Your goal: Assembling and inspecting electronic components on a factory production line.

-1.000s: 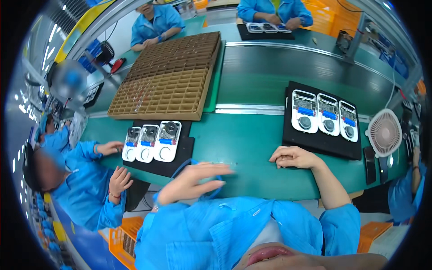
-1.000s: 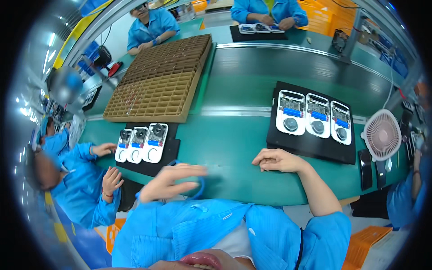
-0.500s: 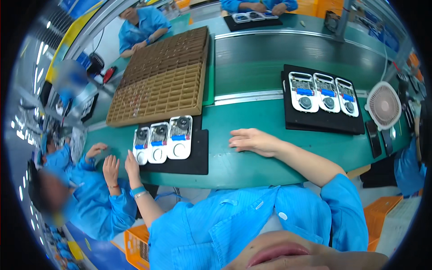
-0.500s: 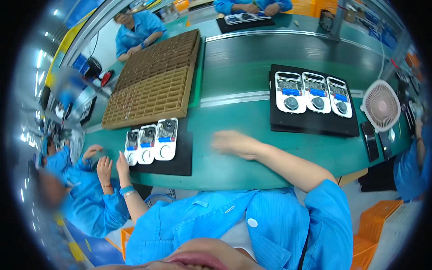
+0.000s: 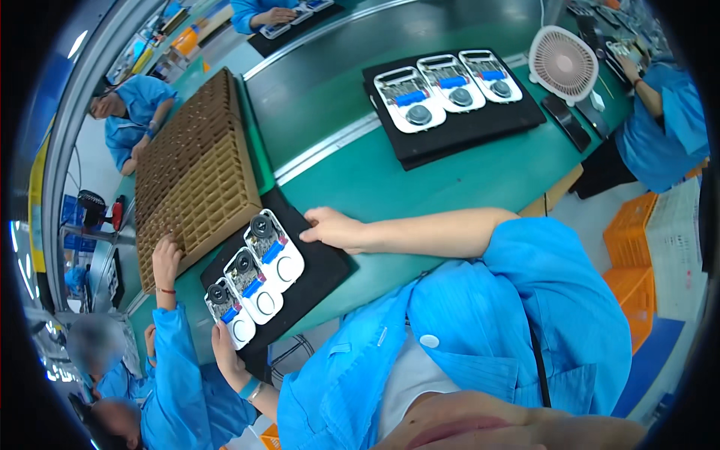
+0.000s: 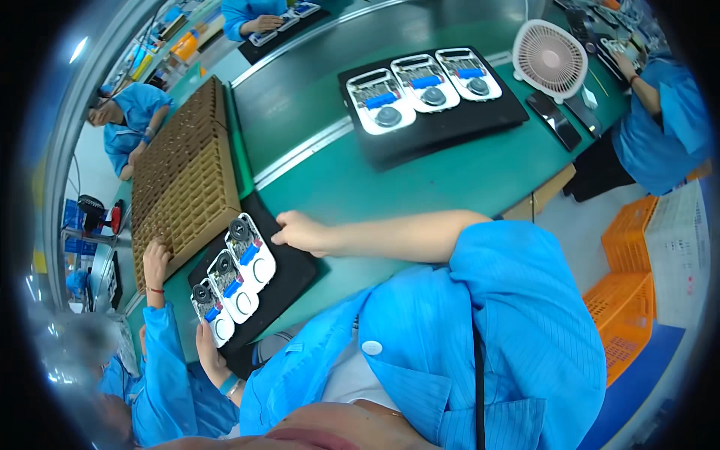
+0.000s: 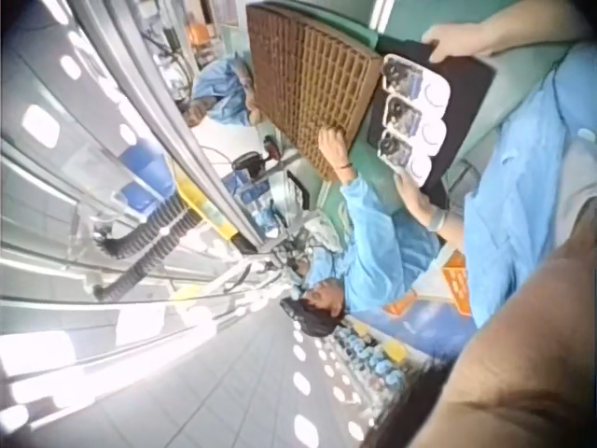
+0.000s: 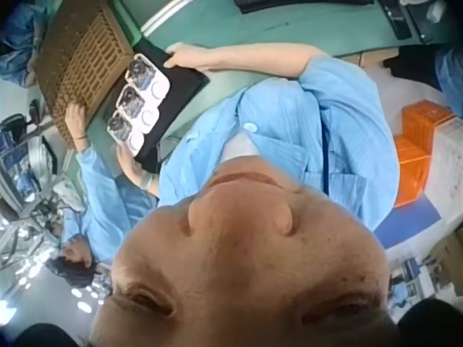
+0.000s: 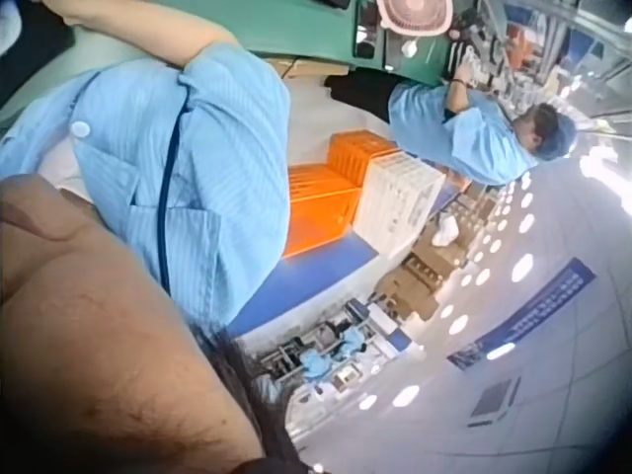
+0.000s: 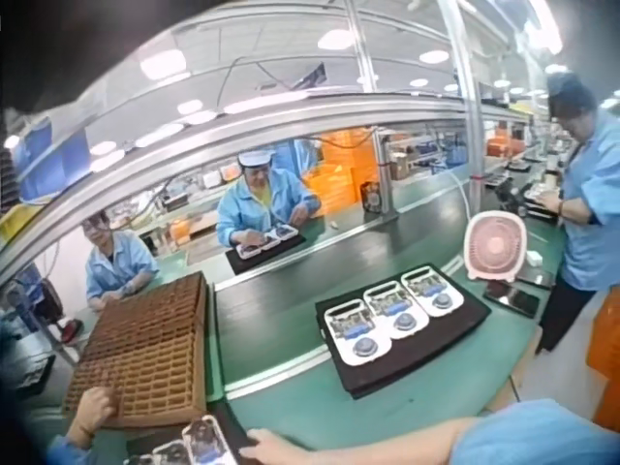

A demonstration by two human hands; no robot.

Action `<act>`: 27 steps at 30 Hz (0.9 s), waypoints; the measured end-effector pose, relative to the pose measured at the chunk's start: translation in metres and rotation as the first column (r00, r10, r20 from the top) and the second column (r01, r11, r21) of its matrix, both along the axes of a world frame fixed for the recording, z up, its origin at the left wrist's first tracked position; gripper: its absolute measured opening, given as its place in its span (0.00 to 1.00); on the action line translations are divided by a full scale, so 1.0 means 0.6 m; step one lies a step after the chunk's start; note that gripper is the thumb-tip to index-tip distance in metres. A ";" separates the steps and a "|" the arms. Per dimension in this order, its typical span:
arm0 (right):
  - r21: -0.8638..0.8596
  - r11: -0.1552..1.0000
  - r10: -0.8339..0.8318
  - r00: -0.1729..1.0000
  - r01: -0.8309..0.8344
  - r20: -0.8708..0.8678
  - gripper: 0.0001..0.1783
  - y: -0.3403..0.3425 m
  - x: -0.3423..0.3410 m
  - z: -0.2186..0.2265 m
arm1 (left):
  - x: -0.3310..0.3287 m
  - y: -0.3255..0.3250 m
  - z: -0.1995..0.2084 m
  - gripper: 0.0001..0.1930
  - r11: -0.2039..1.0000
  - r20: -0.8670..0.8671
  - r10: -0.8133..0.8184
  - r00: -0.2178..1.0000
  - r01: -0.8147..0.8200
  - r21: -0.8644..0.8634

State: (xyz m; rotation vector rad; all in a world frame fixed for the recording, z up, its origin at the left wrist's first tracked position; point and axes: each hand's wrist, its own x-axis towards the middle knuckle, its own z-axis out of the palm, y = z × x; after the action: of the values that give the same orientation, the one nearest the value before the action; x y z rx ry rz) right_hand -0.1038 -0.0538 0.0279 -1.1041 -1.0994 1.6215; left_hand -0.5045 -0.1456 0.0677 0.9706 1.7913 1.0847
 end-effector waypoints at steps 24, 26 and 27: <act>0.297 0.793 -0.553 0.833 0.532 -0.018 0.17 -0.168 0.618 0.190 | 0.620 0.208 0.135 0.19 0.724 0.114 -0.669 0.734 0.610 0.321; 0.335 0.756 -0.597 0.803 0.562 0.001 0.16 -0.169 0.679 0.182 | 0.693 0.244 0.119 0.23 0.696 0.137 -0.706 0.695 0.645 0.316; 0.359 0.756 -0.584 0.812 0.547 -0.009 0.16 -0.164 0.709 0.175 | 0.718 0.262 0.109 0.24 0.689 0.152 -0.717 0.680 0.659 0.302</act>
State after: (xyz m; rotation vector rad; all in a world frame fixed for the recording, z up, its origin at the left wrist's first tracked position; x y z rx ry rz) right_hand 0.3215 -0.1521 0.1329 -1.1463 -0.9408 0.8565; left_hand -0.0734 0.0115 0.1329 1.4205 0.9338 0.8590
